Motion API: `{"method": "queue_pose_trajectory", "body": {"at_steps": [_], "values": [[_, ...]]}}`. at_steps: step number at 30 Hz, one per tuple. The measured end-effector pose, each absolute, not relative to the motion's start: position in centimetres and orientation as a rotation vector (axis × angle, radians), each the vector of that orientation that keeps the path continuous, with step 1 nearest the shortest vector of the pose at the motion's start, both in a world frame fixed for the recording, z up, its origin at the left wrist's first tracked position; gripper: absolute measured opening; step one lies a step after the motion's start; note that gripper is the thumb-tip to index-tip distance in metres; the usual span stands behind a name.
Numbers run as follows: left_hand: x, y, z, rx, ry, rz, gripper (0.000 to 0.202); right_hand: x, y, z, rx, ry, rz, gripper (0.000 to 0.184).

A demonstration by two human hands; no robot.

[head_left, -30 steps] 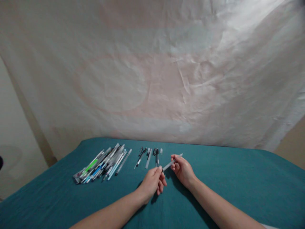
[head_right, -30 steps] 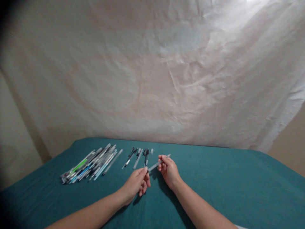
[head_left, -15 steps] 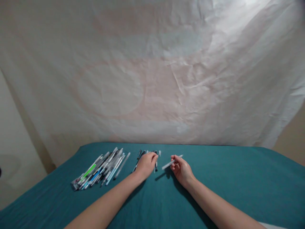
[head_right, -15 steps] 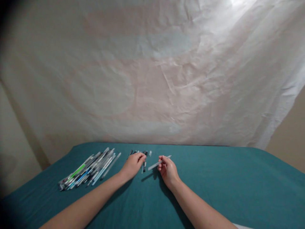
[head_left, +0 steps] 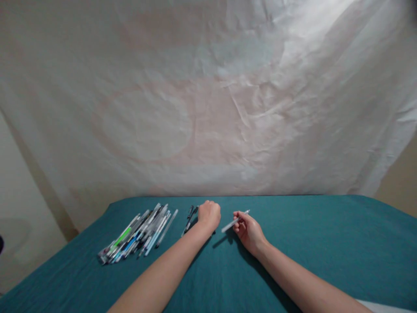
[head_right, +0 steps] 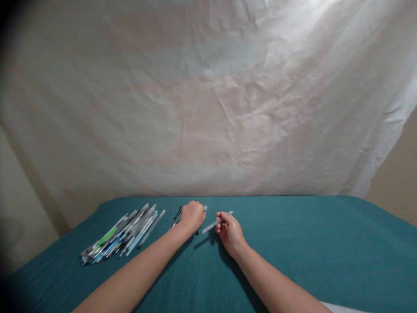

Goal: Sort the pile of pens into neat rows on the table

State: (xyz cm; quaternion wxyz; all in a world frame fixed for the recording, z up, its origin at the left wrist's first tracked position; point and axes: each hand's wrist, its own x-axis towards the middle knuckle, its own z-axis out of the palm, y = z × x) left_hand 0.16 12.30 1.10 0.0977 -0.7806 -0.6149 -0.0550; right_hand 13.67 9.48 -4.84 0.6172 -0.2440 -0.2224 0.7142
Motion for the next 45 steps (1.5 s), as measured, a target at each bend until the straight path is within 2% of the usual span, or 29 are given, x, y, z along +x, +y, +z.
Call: {"method": "queue_pose_trajectory", "body": {"at_steps": [10,18,21,25,29,33,45], "values": [[0.5,12.1,1.2,-2.336,-1.891,-0.182,0.025,13.7,9.3,-4.5,-0.567,-0.506,1.629,0.011],[-1.9,9.5,2.3,-2.560,-1.970,-0.355,0.045,13.7,9.3,-4.4,-0.597,-0.538,1.615,0.012],[-1.9,7.8,1.3,-2.972,-2.190,-0.660,0.048,13.6,9.2,-4.4,-0.616,-0.589,1.592,0.015],[-1.1,5.8,-0.6,-3.317,-2.517,-1.300,0.036,13.1,8.3,-3.9,-0.692,-0.828,1.457,0.023],[-0.5,4.7,-1.8,-3.451,-2.512,-1.547,0.020,12.6,7.3,-3.2,-0.800,-1.113,1.275,0.031],[-0.1,4.0,-2.0,-3.512,-2.450,-1.753,0.027,12.7,7.5,-3.1,-0.877,-1.079,1.149,0.035],[0.0,4.2,-2.1,-3.336,-2.774,-1.699,0.030,12.9,7.9,-3.2,-0.905,-0.987,1.104,0.036]]}}
